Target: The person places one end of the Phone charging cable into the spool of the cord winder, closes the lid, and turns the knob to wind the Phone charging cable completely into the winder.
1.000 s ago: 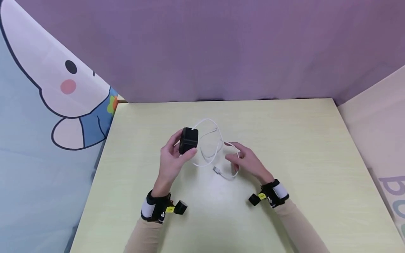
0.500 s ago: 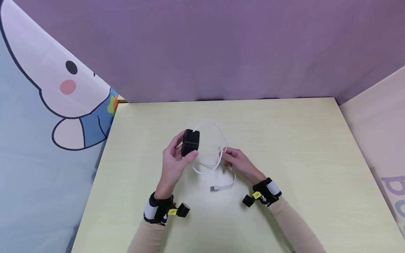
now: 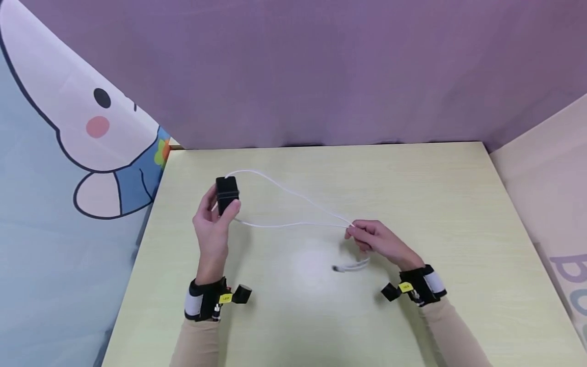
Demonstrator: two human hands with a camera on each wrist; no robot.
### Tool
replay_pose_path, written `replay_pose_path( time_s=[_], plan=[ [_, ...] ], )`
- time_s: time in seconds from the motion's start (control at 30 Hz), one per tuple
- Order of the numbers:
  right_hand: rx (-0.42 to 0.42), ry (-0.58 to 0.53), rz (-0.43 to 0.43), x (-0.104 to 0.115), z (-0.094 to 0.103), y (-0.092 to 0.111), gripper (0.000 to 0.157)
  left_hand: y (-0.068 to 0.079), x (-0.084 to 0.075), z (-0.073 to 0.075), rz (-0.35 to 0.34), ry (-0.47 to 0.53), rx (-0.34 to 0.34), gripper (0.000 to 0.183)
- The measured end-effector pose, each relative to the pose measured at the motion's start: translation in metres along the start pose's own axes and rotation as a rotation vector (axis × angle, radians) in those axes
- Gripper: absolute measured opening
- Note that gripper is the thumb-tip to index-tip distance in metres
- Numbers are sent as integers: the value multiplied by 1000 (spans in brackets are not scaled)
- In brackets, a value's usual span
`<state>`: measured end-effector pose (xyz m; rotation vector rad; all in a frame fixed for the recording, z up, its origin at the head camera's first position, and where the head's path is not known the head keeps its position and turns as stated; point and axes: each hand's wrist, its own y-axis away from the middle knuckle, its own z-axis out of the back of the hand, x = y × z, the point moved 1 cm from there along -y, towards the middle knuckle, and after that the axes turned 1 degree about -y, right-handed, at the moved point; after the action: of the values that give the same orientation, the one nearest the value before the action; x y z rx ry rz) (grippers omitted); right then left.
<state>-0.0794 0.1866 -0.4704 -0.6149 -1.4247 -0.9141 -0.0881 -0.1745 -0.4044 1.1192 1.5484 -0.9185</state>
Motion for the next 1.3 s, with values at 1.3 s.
replay_pose_path(
  time_s=[1.3],
  plan=[
    [-326,634,62,-6,54,39,26,-17,11,32,61,-128,-133,67]
  ],
)
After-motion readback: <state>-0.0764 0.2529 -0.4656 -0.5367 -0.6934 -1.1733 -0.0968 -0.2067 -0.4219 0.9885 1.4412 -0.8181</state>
